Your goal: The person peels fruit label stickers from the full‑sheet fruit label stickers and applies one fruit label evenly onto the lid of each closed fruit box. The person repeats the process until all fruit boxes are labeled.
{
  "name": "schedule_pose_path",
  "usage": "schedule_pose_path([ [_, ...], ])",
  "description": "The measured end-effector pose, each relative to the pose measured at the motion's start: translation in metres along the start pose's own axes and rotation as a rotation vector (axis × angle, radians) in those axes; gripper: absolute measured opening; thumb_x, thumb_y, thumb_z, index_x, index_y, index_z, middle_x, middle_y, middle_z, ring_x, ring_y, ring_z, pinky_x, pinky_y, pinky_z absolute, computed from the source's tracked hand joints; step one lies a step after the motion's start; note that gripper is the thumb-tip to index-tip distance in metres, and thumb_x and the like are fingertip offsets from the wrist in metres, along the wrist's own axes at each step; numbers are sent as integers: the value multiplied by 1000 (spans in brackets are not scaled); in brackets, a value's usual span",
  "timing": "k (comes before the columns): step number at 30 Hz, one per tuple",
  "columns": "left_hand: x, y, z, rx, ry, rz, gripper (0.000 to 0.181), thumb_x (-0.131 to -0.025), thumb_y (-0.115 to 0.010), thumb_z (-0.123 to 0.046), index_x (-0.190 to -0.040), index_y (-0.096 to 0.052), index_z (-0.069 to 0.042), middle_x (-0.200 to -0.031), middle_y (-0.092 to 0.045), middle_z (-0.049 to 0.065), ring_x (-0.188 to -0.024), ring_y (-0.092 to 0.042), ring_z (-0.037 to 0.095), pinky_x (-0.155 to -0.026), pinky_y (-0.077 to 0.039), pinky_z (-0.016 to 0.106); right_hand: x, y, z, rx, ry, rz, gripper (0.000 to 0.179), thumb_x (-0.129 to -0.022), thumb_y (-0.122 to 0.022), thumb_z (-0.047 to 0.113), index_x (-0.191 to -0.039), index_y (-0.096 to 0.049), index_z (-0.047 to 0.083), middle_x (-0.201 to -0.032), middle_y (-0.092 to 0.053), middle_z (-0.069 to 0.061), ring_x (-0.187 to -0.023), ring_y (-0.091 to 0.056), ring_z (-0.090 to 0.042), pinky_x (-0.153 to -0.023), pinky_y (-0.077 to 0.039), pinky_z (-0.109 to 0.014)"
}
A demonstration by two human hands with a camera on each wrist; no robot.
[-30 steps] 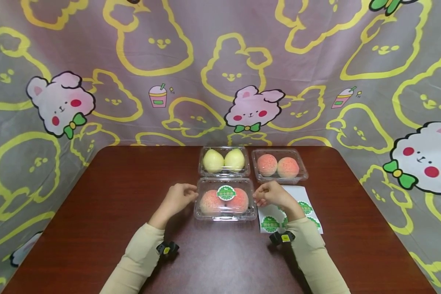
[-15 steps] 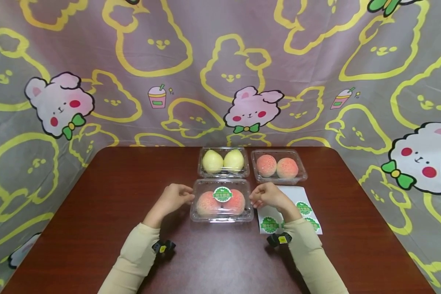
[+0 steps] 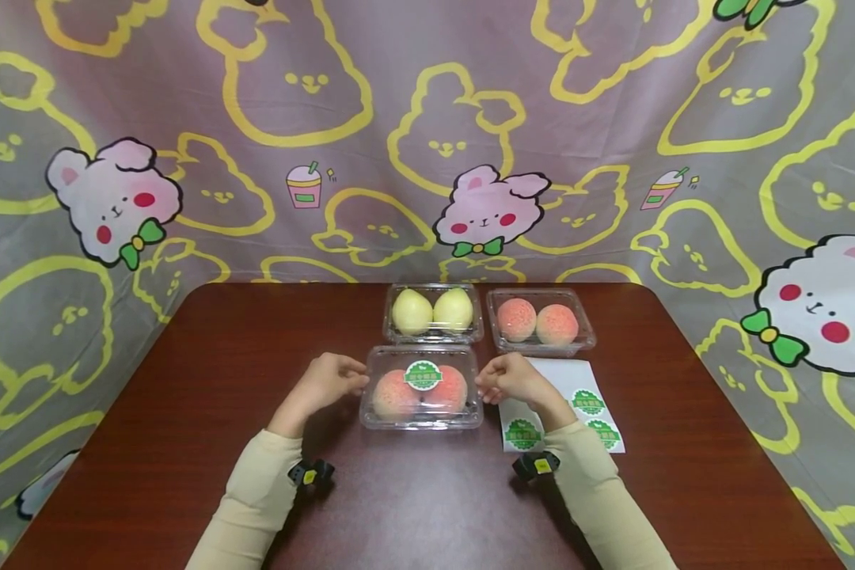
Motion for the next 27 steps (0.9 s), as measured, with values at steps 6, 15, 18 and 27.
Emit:
schedule_pose_path([
  [6,0,5,2,-8,19,14,27,-89,-65,-12,-110,-68,6,-92,-74,20,-79,-73,26,-64,-54,29,-4,-4,3,18,10,-4,19,-92,-60,5,-93,-65,-14,-76,-71,-21,-58,-63,-8,-62,-60,-35],
  [15,1,13,6,-13,21,30,27,-90,-64,-10,-110,-67,8,-90,-75,20,-79,-72,25,-68,-55,31,-7,-12,8,-5,11,-3,19,-92,-60,4,-92,-65,-14,-73,-71,-19,-56,-63,-8,-63,-60,-37],
  [18,2,15,9,-11,29,29,27,-90,-64,-10,-110,-67,8,-90,-74,20,-79,-72,24,-70,-56,33,-8,-16,11,-14,7,-7,18,-91,-60,3,-91,-65,-14,-71,-71,-18,-55,-62,-8,-62,-60,-36],
  [27,4,22,17,-8,57,31,27,-91,-63,-10,-111,-66,8,-92,-74,21,-81,-73,25,-75,-57,39,-11,-26,18,-32,-6,-20,17,-90,-60,2,-89,-65,-14,-71,-70,-20,-52,-61,-8,-62,-60,-37],
])
Point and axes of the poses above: each hand's wrist, its own x-axis away from the middle knuckle, its own y-axis out of the back of the hand, z = x × y, the point moved 3 cm from there along -x, towards the middle knuckle
